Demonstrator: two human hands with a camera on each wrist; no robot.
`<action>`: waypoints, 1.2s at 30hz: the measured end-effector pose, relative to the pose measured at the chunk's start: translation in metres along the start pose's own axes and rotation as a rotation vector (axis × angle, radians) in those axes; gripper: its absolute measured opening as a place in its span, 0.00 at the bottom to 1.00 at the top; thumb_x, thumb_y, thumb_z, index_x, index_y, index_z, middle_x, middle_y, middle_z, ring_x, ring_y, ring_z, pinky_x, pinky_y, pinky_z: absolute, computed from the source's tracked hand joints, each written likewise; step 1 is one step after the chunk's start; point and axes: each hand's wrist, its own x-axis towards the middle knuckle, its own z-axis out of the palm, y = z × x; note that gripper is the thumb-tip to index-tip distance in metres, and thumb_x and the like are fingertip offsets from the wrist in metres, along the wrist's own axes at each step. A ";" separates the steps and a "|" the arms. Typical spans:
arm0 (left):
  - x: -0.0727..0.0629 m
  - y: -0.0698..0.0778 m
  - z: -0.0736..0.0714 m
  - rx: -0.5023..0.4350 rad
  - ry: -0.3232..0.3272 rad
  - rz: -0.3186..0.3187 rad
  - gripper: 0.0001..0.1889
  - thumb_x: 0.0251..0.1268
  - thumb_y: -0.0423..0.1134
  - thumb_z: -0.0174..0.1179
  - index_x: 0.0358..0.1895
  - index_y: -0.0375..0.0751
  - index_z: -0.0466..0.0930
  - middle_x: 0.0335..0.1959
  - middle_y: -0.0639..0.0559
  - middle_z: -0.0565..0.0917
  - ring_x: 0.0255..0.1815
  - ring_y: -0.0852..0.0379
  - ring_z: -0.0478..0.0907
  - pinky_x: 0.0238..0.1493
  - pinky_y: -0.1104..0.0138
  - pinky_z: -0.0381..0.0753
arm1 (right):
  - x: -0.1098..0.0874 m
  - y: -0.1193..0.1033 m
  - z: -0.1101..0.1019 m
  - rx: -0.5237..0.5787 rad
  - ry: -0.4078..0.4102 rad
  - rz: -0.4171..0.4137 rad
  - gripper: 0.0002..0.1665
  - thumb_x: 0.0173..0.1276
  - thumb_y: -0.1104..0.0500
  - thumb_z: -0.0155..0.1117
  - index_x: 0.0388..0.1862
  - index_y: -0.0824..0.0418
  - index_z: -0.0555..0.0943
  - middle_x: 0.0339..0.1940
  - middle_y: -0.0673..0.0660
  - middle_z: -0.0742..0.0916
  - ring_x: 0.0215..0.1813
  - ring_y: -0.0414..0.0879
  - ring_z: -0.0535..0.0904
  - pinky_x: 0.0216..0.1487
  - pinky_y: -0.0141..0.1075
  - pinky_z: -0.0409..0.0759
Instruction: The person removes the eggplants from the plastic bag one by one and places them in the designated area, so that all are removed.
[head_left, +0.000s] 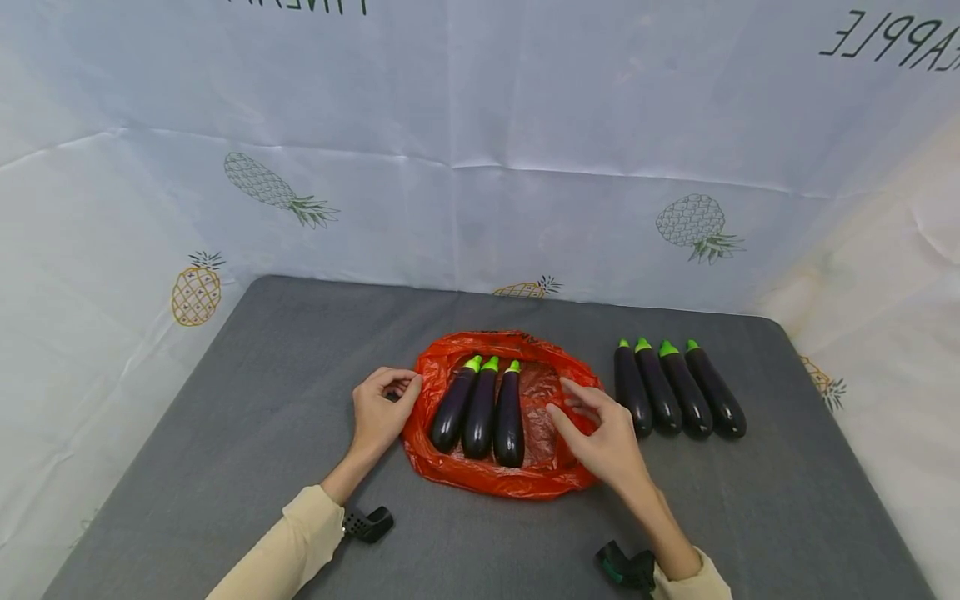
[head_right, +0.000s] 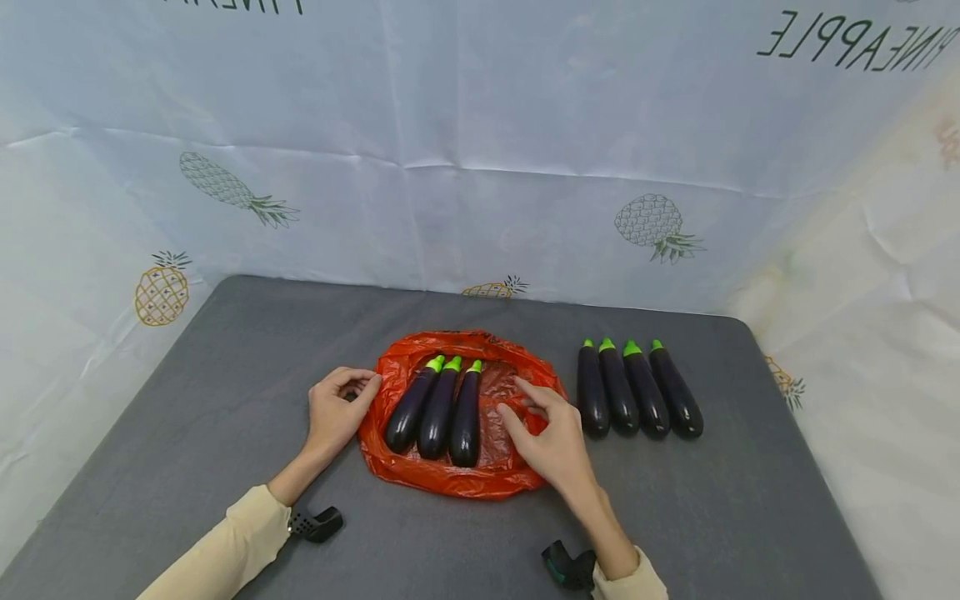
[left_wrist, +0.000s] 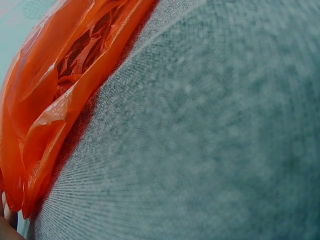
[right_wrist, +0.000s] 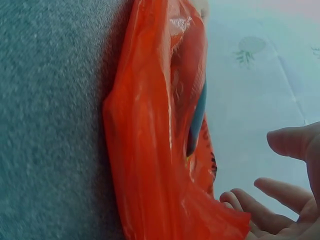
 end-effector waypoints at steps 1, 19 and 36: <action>0.000 0.000 0.000 0.003 0.000 -0.001 0.04 0.63 0.33 0.70 0.33 0.35 0.90 0.26 0.44 0.85 0.26 0.70 0.77 0.31 0.82 0.76 | 0.000 0.000 0.001 0.000 -0.002 -0.002 0.28 0.66 0.61 0.73 0.65 0.66 0.81 0.60 0.66 0.87 0.51 0.58 0.86 0.55 0.47 0.86; 0.000 0.002 0.000 -0.010 0.007 -0.016 0.02 0.62 0.32 0.71 0.32 0.37 0.90 0.26 0.46 0.86 0.26 0.68 0.77 0.31 0.81 0.76 | -0.002 -0.004 0.020 0.016 -0.095 -0.011 0.30 0.65 0.60 0.74 0.65 0.67 0.80 0.55 0.65 0.88 0.50 0.57 0.88 0.53 0.49 0.86; 0.000 0.003 0.000 0.013 0.004 -0.031 0.04 0.63 0.34 0.71 0.32 0.37 0.89 0.27 0.47 0.86 0.26 0.70 0.77 0.31 0.81 0.76 | -0.007 -0.004 0.034 0.015 -0.118 0.040 0.32 0.64 0.56 0.76 0.66 0.66 0.80 0.53 0.64 0.88 0.52 0.56 0.87 0.52 0.47 0.87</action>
